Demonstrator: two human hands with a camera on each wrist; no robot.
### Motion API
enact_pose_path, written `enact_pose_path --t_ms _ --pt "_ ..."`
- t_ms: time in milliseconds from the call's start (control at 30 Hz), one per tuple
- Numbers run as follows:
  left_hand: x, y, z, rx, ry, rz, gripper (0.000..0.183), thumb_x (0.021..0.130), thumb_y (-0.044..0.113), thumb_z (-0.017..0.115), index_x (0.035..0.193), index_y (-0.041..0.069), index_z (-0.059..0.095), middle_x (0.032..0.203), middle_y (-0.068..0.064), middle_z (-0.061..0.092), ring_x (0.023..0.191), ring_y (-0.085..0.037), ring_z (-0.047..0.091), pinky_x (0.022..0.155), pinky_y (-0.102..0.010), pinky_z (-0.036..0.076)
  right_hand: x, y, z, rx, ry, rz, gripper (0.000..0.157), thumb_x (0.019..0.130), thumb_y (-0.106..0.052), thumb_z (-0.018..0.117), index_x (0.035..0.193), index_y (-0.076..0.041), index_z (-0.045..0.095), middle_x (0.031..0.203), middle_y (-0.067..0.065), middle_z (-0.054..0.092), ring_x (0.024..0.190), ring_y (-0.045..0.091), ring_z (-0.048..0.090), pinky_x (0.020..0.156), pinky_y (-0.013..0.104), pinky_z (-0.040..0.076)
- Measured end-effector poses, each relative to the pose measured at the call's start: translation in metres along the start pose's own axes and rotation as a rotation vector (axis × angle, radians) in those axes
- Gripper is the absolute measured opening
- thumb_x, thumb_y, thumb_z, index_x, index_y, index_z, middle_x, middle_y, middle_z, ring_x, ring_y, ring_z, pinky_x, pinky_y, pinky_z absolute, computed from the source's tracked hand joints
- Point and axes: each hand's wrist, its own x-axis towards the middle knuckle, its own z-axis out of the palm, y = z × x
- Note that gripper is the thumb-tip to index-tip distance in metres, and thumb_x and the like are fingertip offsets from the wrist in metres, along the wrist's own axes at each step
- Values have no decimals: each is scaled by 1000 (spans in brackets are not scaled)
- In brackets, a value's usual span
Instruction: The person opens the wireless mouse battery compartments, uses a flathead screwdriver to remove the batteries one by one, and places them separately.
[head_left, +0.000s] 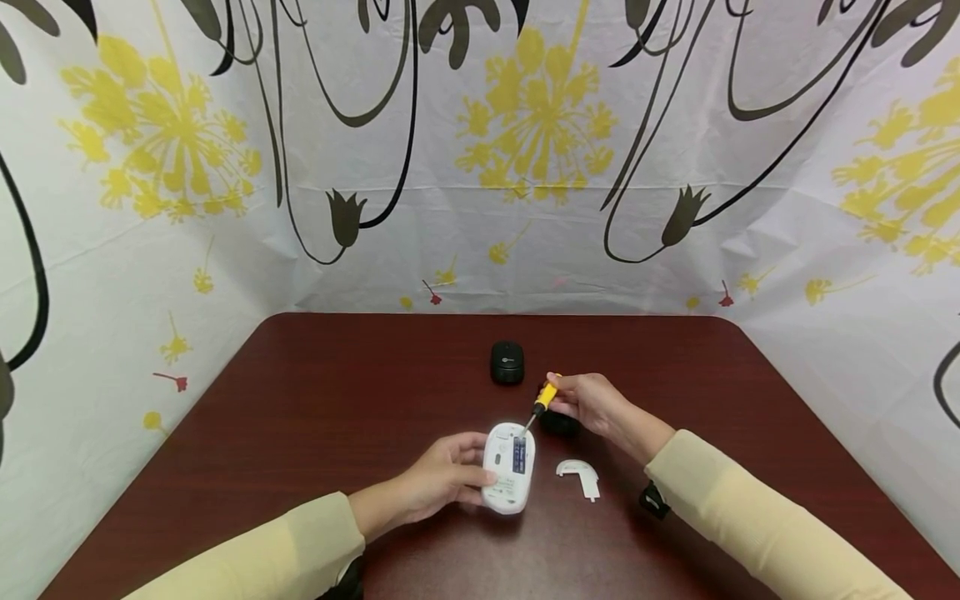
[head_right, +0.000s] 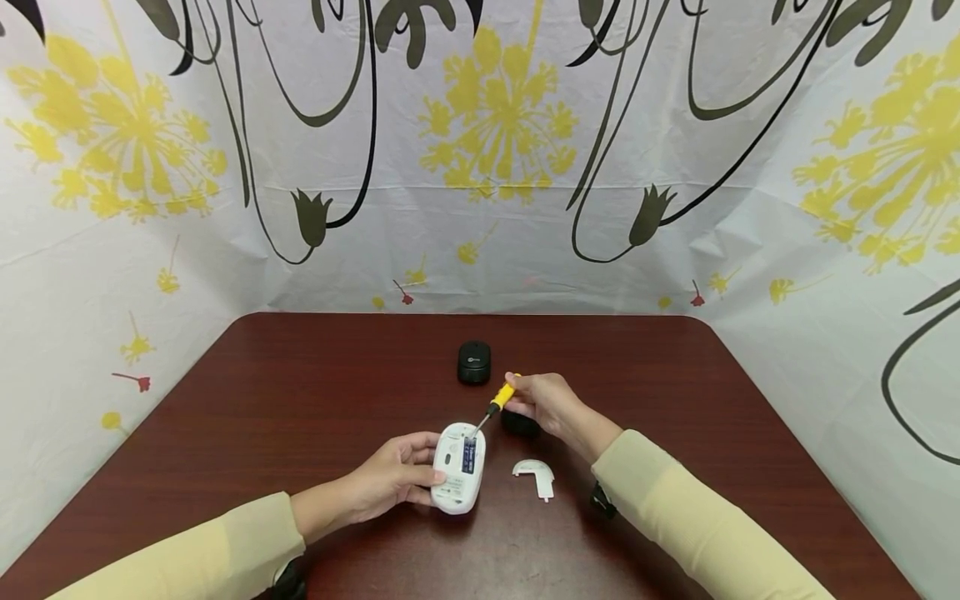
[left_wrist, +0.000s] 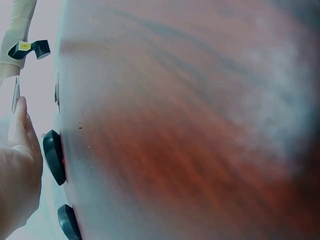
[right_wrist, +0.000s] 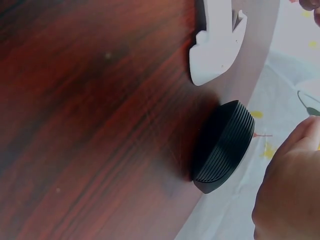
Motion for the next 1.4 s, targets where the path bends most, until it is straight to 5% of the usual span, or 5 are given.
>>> enact_pose_path --t_ms 533,1200,1400 --pt "-1 2 0 -3 5 -19 52 85 -10 62 133 -14 42 109 -19 62 92 -29 66 77 -43 57 -3 -6 3 -9 -9 -20 10 99 -6 54 103 1 60 89 9 65 75 14 67 72 24 57" --pt "-2 3 0 -9 29 -2 51 84 -11 62 131 -15 43 107 -18 62 91 -28 66 76 -43 57 -14 -43 -8 -21 -101 -132 32 101 -18 53 122 6 48 103 10 63 87 14 66 79 24 55" --pt "-2 4 1 -7 29 -6 51 84 -10 63 132 -15 43 109 -19 62 92 -28 66 77 -43 57 -18 -54 -15 -38 -104 -175 16 101 -18 54 107 -4 59 97 5 66 92 16 66 81 26 55"
